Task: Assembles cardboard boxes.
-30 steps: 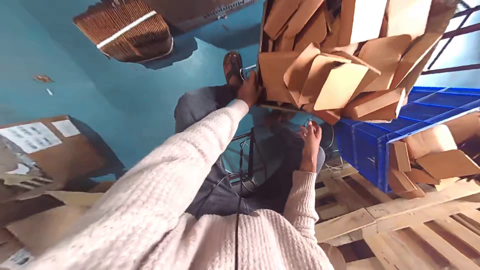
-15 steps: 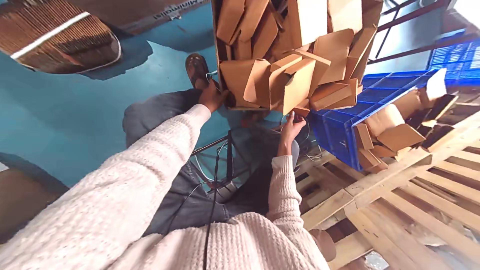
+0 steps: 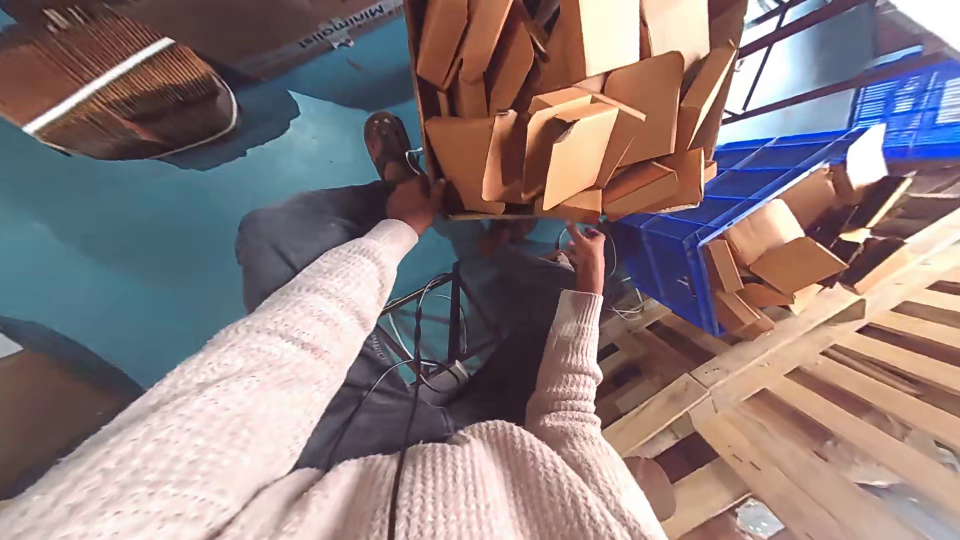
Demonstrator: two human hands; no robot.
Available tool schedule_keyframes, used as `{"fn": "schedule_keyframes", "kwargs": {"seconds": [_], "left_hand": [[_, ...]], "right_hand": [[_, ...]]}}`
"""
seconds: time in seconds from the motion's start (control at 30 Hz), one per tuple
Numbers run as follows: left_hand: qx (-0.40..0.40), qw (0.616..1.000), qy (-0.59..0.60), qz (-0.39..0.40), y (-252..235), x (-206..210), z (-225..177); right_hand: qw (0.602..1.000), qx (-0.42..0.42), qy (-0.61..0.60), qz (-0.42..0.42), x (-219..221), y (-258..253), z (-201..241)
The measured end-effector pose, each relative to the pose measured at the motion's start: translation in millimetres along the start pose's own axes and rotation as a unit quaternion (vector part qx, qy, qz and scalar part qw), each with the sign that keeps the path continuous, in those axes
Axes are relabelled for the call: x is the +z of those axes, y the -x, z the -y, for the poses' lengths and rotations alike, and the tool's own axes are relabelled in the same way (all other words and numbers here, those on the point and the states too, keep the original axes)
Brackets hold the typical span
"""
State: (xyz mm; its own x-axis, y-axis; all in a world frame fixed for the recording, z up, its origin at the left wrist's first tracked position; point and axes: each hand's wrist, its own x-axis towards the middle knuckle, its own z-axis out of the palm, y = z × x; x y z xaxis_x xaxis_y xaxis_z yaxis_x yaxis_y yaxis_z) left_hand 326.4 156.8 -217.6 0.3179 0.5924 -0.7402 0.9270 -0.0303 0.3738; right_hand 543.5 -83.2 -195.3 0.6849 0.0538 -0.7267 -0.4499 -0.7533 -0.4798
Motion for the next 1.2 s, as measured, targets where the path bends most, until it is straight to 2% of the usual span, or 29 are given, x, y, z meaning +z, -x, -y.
{"fn": "schedule_keyframes", "kwargs": {"seconds": [0.07, 0.17, 0.27, 0.4, 0.53, 0.63, 0.7, 0.77, 0.8, 0.87, 0.93, 1.0, 1.1, 1.2], "left_hand": [[0.0, 0.999, -0.038, -0.027, -1.2, -0.2, -2.6], [-0.026, 0.996, -0.023, -0.085, 0.6, 18.8, -11.9], [-0.019, 0.997, -0.067, -0.042, 8.4, 12.9, -10.5], [-0.04, 0.997, -0.059, -0.038, 0.7, 12.0, -10.3], [0.004, 0.997, -0.079, 0.015, -1.0, -8.9, 3.4], [0.012, 0.999, -0.037, -0.003, 0.9, -1.3, 4.4], [-0.002, 1.0, 0.004, -0.013, 8.2, 3.7, 3.1], [-0.009, 0.999, 0.029, -0.021, 24.2, 3.4, 3.4], [-0.012, 0.999, 0.038, -0.024, 36.8, -0.2, 1.0], [0.026, 0.998, 0.036, -0.037, 57.2, -13.3, 0.3], [0.084, 0.995, 0.014, -0.052, 88.7, -30.6, 6.1], [0.148, 0.983, -0.022, -0.109, 131.0, -48.6, 22.2], [0.206, 0.952, -0.067, -0.217, 197.1, -65.7, 65.7], [0.199, 0.936, -0.063, -0.284, 257.4, -69.1, 121.2]], "right_hand": [[0.996, 0.033, -0.075, 0.027, -9.6, -0.7, -5.7], [0.988, 0.046, -0.137, 0.061, -9.5, -16.3, -10.6], [0.988, 0.042, -0.138, 0.062, -5.6, -20.6, -1.8], [0.991, 0.042, -0.124, 0.029, -1.4, -24.8, 2.8], [0.984, 0.04, -0.171, -0.007, 1.9, -19.1, 2.7], [0.975, 0.023, -0.211, -0.071, 4.3, -2.8, 8.2], [0.96, 0.001, -0.208, -0.185, 9.7, -0.9, 13.0], [0.933, -0.049, -0.153, -0.322, 10.2, 7.5, 18.6], [0.925, -0.086, -0.124, -0.348, 8.7, 13.7, 20.8], [0.934, -0.144, -0.067, -0.321, 11.7, 29.8, 27.7], [0.949, -0.19, -0.017, -0.25, 22.2, 40.1, 20.9], [0.96, -0.225, 0.018, -0.166, 34.6, 41.4, 6.6], [0.95, -0.272, 0.084, -0.133, 38.9, 27.0, 1.4], [0.954, -0.249, 0.131, -0.109, 39.5, 22.2, 10.0]]}}
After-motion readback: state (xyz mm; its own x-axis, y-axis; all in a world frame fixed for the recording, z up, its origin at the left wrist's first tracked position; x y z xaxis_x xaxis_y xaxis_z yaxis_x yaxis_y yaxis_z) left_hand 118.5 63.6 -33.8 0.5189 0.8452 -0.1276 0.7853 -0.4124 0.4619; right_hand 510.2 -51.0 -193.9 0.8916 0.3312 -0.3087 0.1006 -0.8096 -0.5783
